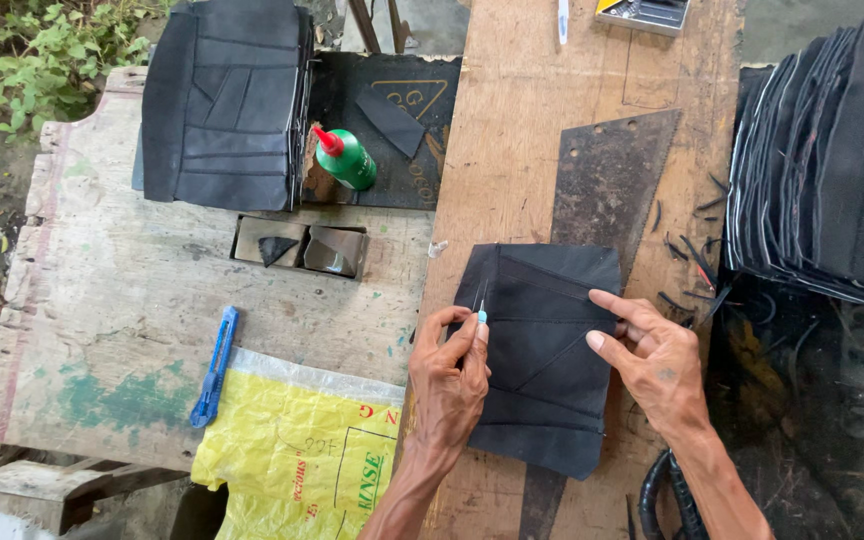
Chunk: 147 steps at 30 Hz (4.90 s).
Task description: The person uses a utility knife to cut a black material piece on a wooden workbench, then switches to scissors to trim the edges. The person stacks the finished piece with others and repeats the cutting process on a new piece.
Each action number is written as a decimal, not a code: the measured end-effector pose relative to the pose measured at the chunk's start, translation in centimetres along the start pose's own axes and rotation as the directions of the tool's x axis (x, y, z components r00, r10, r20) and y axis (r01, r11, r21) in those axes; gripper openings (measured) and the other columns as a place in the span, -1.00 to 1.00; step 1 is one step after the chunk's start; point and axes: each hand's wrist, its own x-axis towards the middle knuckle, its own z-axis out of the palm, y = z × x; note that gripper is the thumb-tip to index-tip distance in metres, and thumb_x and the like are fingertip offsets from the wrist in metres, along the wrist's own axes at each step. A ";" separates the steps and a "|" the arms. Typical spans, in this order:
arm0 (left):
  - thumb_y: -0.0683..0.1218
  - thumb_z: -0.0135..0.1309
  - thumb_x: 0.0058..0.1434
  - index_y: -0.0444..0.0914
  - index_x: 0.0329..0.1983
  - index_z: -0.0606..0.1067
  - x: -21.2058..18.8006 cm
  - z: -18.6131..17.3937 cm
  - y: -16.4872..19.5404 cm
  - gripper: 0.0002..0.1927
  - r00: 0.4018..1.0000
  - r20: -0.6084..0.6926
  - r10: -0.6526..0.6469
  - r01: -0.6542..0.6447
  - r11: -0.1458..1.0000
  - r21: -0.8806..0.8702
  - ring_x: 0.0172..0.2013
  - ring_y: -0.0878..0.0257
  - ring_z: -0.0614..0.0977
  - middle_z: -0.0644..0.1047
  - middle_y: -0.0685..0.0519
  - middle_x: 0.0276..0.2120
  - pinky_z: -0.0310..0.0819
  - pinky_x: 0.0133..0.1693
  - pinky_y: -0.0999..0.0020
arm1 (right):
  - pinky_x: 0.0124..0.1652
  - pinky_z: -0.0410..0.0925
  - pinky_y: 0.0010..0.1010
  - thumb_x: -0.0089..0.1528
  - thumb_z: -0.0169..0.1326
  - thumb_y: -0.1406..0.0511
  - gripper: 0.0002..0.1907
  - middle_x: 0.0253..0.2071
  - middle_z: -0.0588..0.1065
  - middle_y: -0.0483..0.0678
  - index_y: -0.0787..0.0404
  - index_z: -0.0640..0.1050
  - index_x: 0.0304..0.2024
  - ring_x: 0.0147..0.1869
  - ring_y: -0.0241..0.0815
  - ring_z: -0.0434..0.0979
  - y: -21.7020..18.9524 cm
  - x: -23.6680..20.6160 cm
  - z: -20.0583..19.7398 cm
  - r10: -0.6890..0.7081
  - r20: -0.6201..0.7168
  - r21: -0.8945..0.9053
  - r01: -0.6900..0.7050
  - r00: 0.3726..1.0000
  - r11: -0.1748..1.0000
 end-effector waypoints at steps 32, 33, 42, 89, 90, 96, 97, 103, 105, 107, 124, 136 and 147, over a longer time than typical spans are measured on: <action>-0.19 0.04 0.36 -0.40 -0.13 0.63 0.4 0.4 0.4 -0.80 0.999 0.027 0.027 -0.029 0.994 0.101 -0.51 0.34 0.56 0.56 -0.02 -0.20 0.43 -0.55 0.41 | -0.24 0.43 -0.60 0.11 0.26 0.48 -0.47 -0.15 0.49 -0.19 0.23 0.60 0.16 -0.23 -0.41 0.42 -0.1 0.2 -0.2 0.014 -0.010 -0.017 -0.014 1.000 1.000; -0.19 0.05 0.36 -0.41 -0.14 0.63 0.4 0.4 0.4 -0.80 0.999 0.027 0.027 -0.030 0.994 0.107 -0.50 0.33 0.56 0.56 -0.03 -0.20 0.43 -0.54 0.41 | -0.22 0.44 -0.61 0.11 0.26 0.48 -0.48 -0.13 0.50 -0.20 0.23 0.59 0.15 -0.21 -0.41 0.44 -0.1 0.2 -0.2 0.014 -0.009 -0.017 -0.014 1.000 1.000; -0.20 0.07 0.36 -0.41 -0.13 0.62 0.3 0.7 0.4 -0.82 0.995 0.004 0.097 -0.097 0.980 0.176 -0.36 0.25 0.61 0.56 -0.06 -0.20 0.48 -0.41 0.36 | -0.16 0.47 -0.61 0.12 0.24 0.48 -0.48 -0.09 0.51 -0.17 0.25 0.58 0.16 -0.18 -0.40 0.48 0.1 0.5 -0.5 0.029 0.014 0.023 -0.029 0.999 0.999; -0.20 0.09 0.33 -0.38 -0.15 0.60 0.8 1.3 -1.0 -0.86 0.995 0.043 0.093 -0.101 0.951 0.292 -0.47 0.12 0.50 0.41 -0.09 -0.43 0.39 -0.44 0.20 | -0.17 0.40 -0.47 0.10 0.16 0.49 -0.45 0.02 0.34 -0.01 0.23 0.53 0.18 -0.20 -0.31 0.43 -3.6 -0.2 0.4 -0.232 -0.002 -0.524 0.197 0.973 0.828; -0.21 0.09 0.32 -0.38 -0.15 0.60 0.8 1.3 -1.1 -0.86 0.994 0.042 0.101 -0.109 0.950 0.291 -0.47 0.11 0.50 0.41 -0.10 -0.42 0.39 -0.44 0.19 | -0.07 0.37 -0.36 0.15 0.16 0.48 -0.55 0.01 0.38 -0.02 0.21 0.56 0.12 -0.13 -0.23 0.44 -3.8 0.0 0.6 -0.357 0.026 -0.571 0.307 0.934 0.761; -0.24 0.09 0.27 -0.39 -0.16 0.59 0.8 1.3 -1.2 -0.87 0.991 0.044 0.128 -0.135 0.954 0.269 -0.44 0.05 0.51 0.40 -0.13 -0.42 0.39 -0.42 0.15 | 0.16 0.26 -0.19 0.23 0.12 0.43 -0.72 0.03 0.47 -0.04 0.09 0.67 -0.03 0.15 0.01 0.38 -2.9 5.2 4.9 -0.593 0.249 -0.468 0.631 0.766 0.619; -0.26 0.08 0.25 -0.40 -0.16 0.58 0.8 1.3 -1.2 -0.86 0.991 0.049 0.123 -0.132 0.955 0.268 -0.44 0.03 0.51 0.39 -0.14 -0.42 0.39 -0.42 0.14 | 0.15 0.24 -0.17 0.21 0.12 0.43 -0.69 0.03 0.47 -0.03 0.07 0.68 -0.03 0.16 0.01 0.37 -2.6 6.1 5.5 -0.601 0.291 -0.467 0.658 0.745 0.590; -0.25 0.10 0.26 -0.41 -0.24 0.56 1.4 1.5 -1.7 -0.91 0.989 0.051 0.142 -0.151 0.945 0.289 -0.42 0.00 0.51 0.40 -0.16 -0.42 0.38 -0.40 0.11 | 0.13 0.18 -0.14 0.16 0.18 0.39 -0.68 0.00 0.44 -0.04 0.02 0.68 -0.05 0.13 0.00 0.32 -1.7 8.0 6.4 -0.594 0.340 -0.480 0.678 0.729 0.557; -0.26 0.10 0.25 -0.41 -0.25 0.56 1.5 1.5 -1.9 -0.92 0.986 0.066 0.151 -0.164 0.942 0.294 -0.40 0.01 0.52 0.40 -0.16 -0.42 0.40 -0.38 0.12 | 0.13 0.18 -0.14 0.16 0.18 0.39 -0.68 0.00 0.44 -0.04 0.02 0.67 -0.04 0.14 0.00 0.32 -1.7 8.0 6.4 -0.594 0.338 -0.485 0.676 0.730 0.555; -0.26 0.09 0.25 -0.41 -0.23 0.57 1.0 1.4 -1.8 -0.91 0.989 0.072 0.131 -0.146 0.944 0.296 -0.41 0.01 0.52 0.40 -0.16 -0.42 0.40 -0.38 0.12 | 0.13 0.18 -0.15 0.15 0.18 0.39 -0.68 -0.01 0.43 -0.05 0.02 0.68 -0.04 0.13 0.01 0.32 -1.6 7.9 6.4 -0.583 0.338 -0.495 0.666 0.739 0.557; -0.22 0.10 0.32 -0.37 -0.05 0.59 -0.3 0.8 -1.3 -0.82 0.991 0.010 0.134 -0.132 0.958 0.253 -0.42 0.14 0.52 0.41 -0.09 -0.40 0.42 -0.39 0.24 | 0.15 0.19 -0.14 0.16 0.21 0.37 -0.73 -0.03 0.44 -0.06 0.05 0.70 -0.08 0.11 0.00 0.33 -1.6 7.7 6.1 -0.625 0.310 -0.468 0.687 0.716 0.556; -0.20 0.09 0.33 -0.36 -0.08 0.60 0.6 1.1 -0.9 -0.83 0.994 0.020 0.108 -0.109 0.959 0.261 -0.44 0.10 0.52 0.43 -0.11 -0.41 0.41 -0.41 0.19 | 0.14 0.19 -0.15 0.17 0.20 0.36 -0.72 -0.01 0.44 -0.06 0.03 0.69 -0.06 0.12 0.00 0.34 -1.6 7.6 6.0 -0.625 0.307 -0.463 0.687 0.717 0.560; -0.27 0.08 0.28 -0.43 -0.24 0.56 1.0 1.0 -0.9 -0.91 0.992 0.078 0.102 -0.121 0.946 0.300 -0.40 -0.03 0.54 0.42 -0.19 -0.39 0.41 -0.37 0.11 | 0.11 0.21 -0.15 0.16 0.18 0.39 -0.71 -0.01 0.44 -0.06 0.04 0.68 -0.07 0.12 -0.03 0.34 -1.8 7.3 6.3 -0.648 0.300 -0.472 0.700 0.700 0.537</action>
